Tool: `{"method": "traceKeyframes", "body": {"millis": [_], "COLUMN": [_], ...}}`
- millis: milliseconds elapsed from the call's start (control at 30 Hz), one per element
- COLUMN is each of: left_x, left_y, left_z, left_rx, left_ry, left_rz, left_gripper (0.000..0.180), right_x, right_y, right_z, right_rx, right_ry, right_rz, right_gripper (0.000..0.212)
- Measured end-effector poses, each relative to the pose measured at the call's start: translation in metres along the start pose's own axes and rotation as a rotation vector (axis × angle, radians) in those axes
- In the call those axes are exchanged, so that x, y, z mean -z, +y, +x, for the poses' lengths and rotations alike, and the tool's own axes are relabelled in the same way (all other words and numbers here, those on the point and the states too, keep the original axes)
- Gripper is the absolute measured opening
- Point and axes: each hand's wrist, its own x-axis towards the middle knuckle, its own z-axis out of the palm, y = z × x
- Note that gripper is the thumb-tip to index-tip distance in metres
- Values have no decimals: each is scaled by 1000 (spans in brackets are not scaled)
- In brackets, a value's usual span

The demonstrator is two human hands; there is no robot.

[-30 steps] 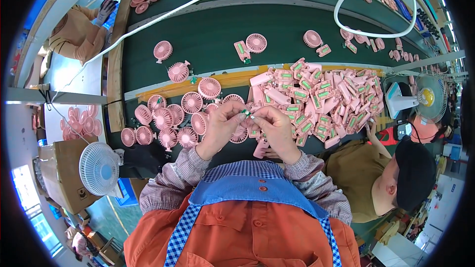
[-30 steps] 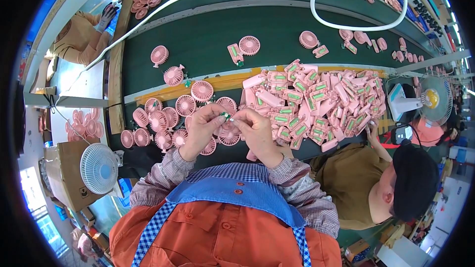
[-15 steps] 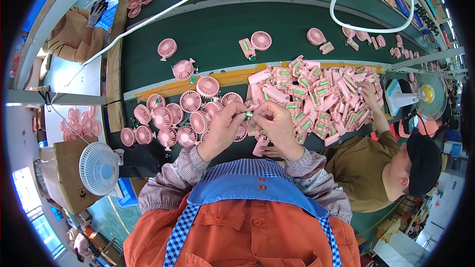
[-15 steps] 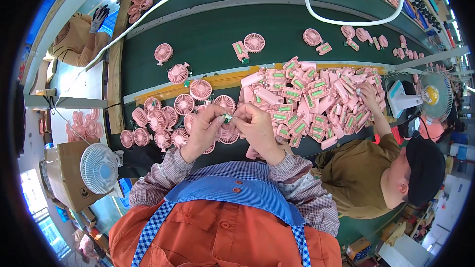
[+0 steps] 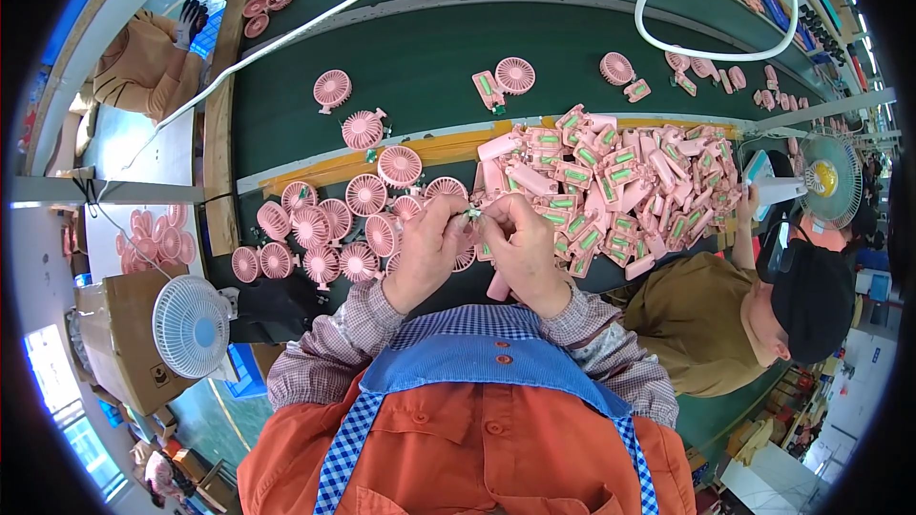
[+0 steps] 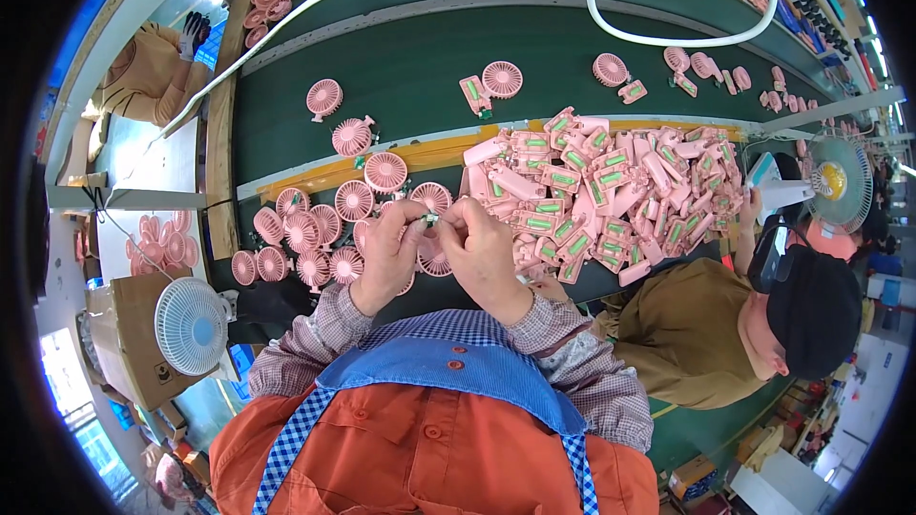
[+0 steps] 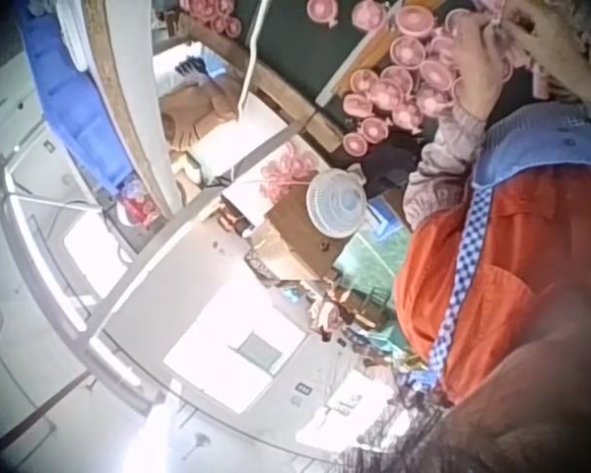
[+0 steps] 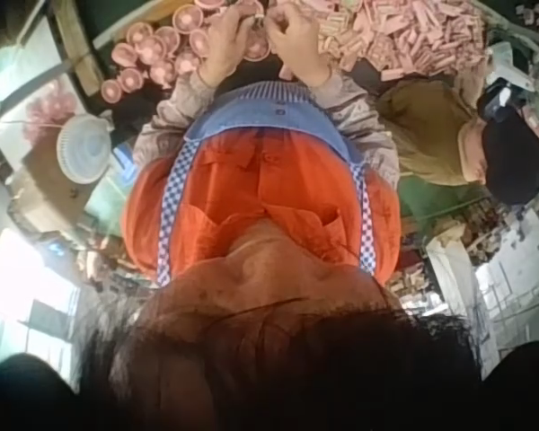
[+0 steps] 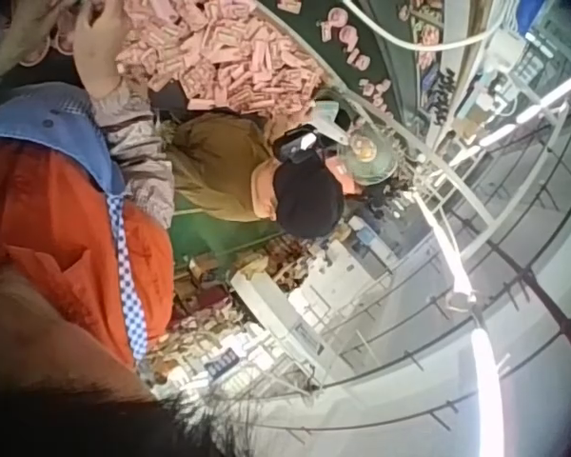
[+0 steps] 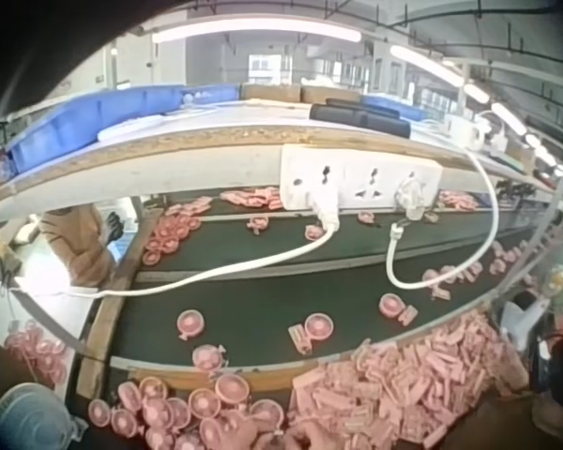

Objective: The person assembles portable fans along a production line by connecting wires and circuit boards into fan handles by hand and placing the parts onto the conveyor belt.

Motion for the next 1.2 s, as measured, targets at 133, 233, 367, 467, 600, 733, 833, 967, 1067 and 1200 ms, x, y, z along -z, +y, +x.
{"method": "traceKeyframes", "body": {"millis": [133, 233, 367, 467, 600, 733, 833, 967, 1067, 1200], "left_x": [7, 14, 21, 19, 18, 12, 7, 11, 25, 59], "left_y": [-1, 3, 11, 4, 3, 4, -4, -13, -20, -72], "left_z": [3, 7, 12, 7, 5, 4, 1, 0, 11, 31], "left_rx": [20, 22, 102, 70, 92, 88, 73, 252, 245, 286], "left_ry": [-60, -131, -259, -266, -298, -236, -195, -202, -140, 126], "left_rz": [-37, -40, -83, -45, 23, -6, -25, -148, -150, -235], "left_gripper": [13, 12, 10, 11, 12, 12, 12, 6, 4, 5], "right_x": [6, 12, 17, 21, 17, 12, 8, -4, -10, -2], "right_y": [7, -1, 8, 3, 13, 22, 24, 33, 31, 75], "right_z": [4, 7, 10, 12, 11, 11, 9, 9, 12, 18], "right_rx": [25, -68, -83, -254, -227, -155, -181, -212, -83, -93], "right_ry": [-88, -167, -235, -368, -384, -365, -361, -315, -171, -29], "right_rz": [-19, -1, 107, 206, 229, 213, 247, 192, 146, 266], "right_gripper": [11, 10, 9, 7, 8, 10, 10, 9, 12, 19]}}
